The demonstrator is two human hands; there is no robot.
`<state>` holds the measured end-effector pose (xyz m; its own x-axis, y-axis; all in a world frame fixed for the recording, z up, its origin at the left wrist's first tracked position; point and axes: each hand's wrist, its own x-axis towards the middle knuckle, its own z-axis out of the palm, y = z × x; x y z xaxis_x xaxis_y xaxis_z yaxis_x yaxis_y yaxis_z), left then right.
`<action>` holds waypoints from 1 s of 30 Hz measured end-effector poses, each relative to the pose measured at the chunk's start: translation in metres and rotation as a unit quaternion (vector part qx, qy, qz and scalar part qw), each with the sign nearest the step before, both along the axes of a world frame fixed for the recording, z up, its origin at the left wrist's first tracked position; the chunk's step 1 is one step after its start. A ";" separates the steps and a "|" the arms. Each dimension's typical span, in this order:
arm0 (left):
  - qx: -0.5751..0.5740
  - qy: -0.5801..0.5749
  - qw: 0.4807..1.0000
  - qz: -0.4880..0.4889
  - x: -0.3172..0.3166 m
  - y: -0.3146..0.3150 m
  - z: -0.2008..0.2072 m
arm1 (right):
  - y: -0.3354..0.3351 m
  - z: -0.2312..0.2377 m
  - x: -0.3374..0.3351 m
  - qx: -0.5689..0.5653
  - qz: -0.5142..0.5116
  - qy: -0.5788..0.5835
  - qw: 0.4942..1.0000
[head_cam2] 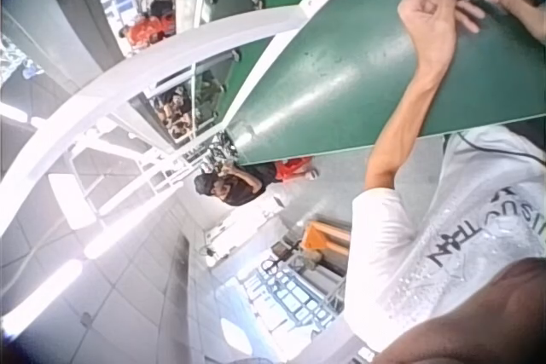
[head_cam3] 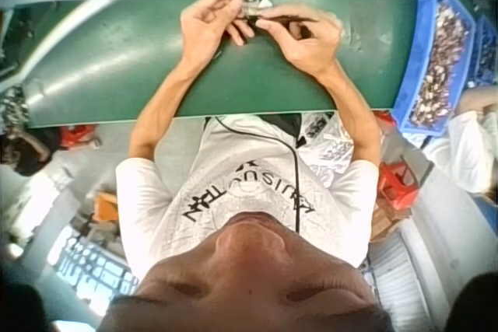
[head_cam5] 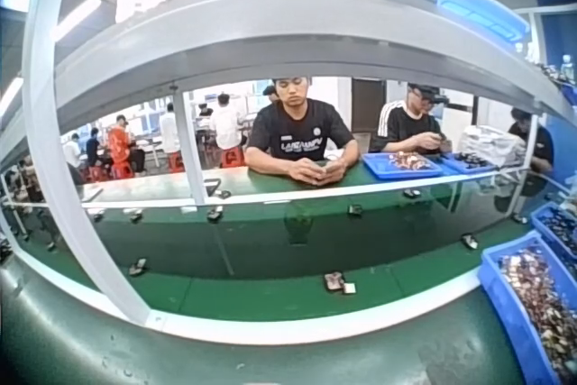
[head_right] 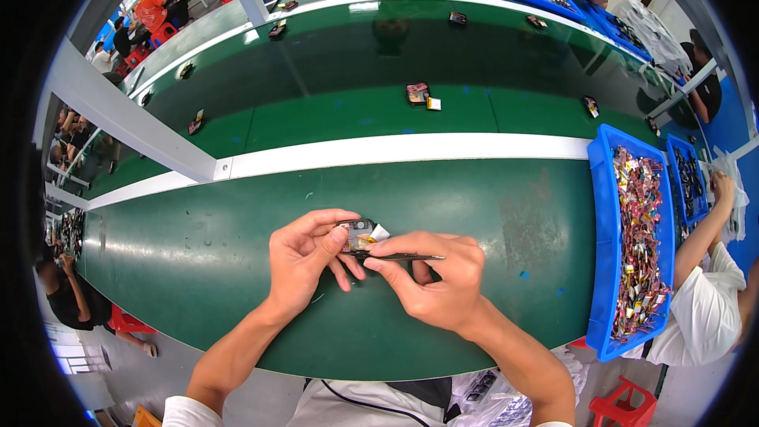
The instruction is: Assembling small electronic components using tweezers on a factory conveyor belt.
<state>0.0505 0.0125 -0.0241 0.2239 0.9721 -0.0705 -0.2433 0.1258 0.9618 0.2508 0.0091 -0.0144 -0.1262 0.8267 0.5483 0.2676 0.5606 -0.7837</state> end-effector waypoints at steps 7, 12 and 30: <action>0.008 0.004 1.000 -0.001 0.001 -0.001 0.000 | 0.001 -0.002 0.001 0.007 0.006 -0.002 1.000; 0.005 0.001 1.000 -0.007 0.001 -0.002 -0.001 | 0.001 -0.001 0.001 0.013 0.009 -0.004 1.000; -0.032 0.028 0.999 -0.029 0.003 0.000 0.003 | 0.000 0.001 0.002 0.069 0.017 -0.065 0.995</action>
<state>0.0531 0.0123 -0.0212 0.2744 0.9506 -0.1453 -0.1796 0.1991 0.9634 0.2526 0.0087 -0.0138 -0.2295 0.7392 0.6332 0.3407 0.6704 -0.6592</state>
